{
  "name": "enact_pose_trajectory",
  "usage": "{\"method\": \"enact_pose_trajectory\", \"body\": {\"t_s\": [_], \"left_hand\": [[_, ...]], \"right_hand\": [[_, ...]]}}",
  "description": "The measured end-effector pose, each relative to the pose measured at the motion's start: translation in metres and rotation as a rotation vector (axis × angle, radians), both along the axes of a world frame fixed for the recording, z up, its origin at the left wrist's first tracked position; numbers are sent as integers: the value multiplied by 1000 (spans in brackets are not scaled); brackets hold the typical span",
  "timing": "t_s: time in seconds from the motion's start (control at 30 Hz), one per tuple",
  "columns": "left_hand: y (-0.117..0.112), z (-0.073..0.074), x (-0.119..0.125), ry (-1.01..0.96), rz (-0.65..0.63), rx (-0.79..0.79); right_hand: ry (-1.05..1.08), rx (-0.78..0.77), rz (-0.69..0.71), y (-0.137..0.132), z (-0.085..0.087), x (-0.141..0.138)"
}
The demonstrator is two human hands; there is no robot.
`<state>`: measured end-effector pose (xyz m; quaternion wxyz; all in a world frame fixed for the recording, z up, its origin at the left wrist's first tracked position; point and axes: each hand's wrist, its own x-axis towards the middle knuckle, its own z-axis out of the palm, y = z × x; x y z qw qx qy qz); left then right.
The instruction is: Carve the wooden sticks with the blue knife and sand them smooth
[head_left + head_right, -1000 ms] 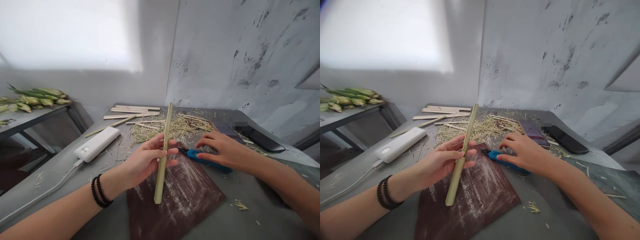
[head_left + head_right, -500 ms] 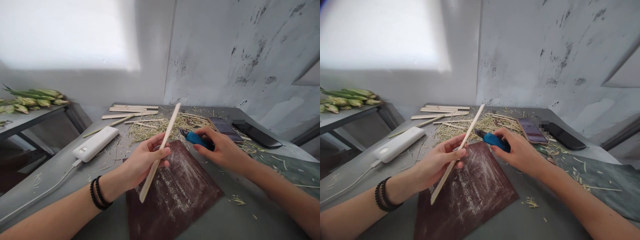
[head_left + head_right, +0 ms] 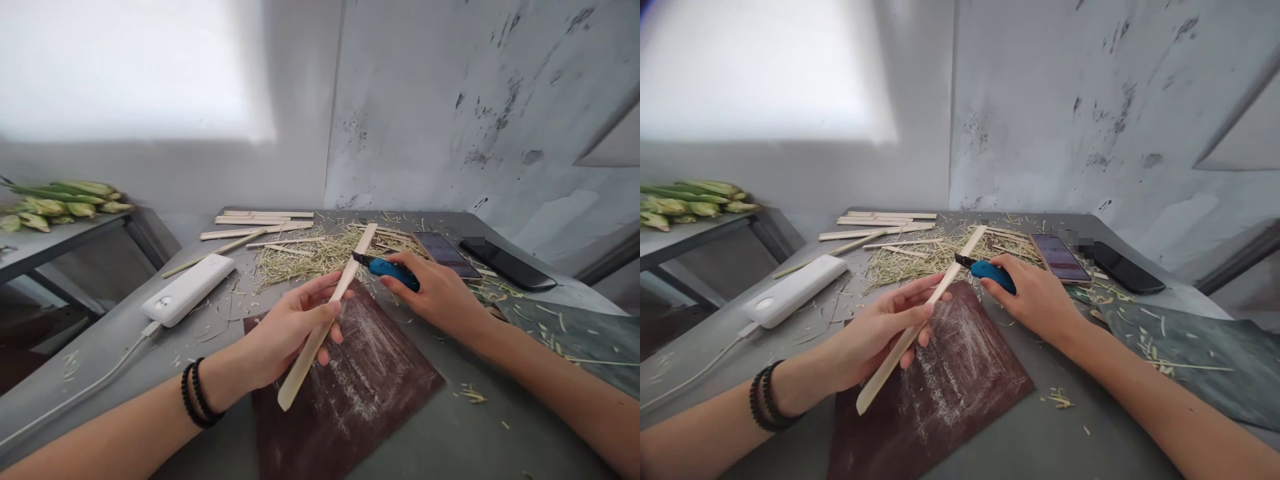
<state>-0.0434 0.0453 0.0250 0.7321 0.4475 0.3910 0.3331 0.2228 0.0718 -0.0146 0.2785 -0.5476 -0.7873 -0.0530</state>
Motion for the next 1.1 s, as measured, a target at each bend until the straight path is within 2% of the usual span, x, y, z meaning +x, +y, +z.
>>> {"method": "enact_pose_trajectory", "body": {"t_s": [0.17, 0.3, 0.43, 0.63, 0.8, 0.97, 1.1], "left_hand": [[-1, -1, 0, 137, 63, 87], [-1, -6, 0, 134, 127, 121], [-1, -11, 0, 125, 128, 134], [-1, -17, -1, 124, 88, 122], [-2, -14, -1, 157, 130, 154], [-5, -12, 1, 182, 133, 150], [-6, -11, 1, 190, 131, 187]], "right_hand": [[-73, -17, 130, -8, 0, -8], [-127, -14, 243, -19, 0, -21], [-171, 17, 330, -21, -2, -24], [-177, 102, 244, -17, 0, -15], [-264, 111, 331, -18, 3, -14], [-263, 207, 200, -15, 4, -11], [-295, 191, 289, -18, 7, -13]]}}
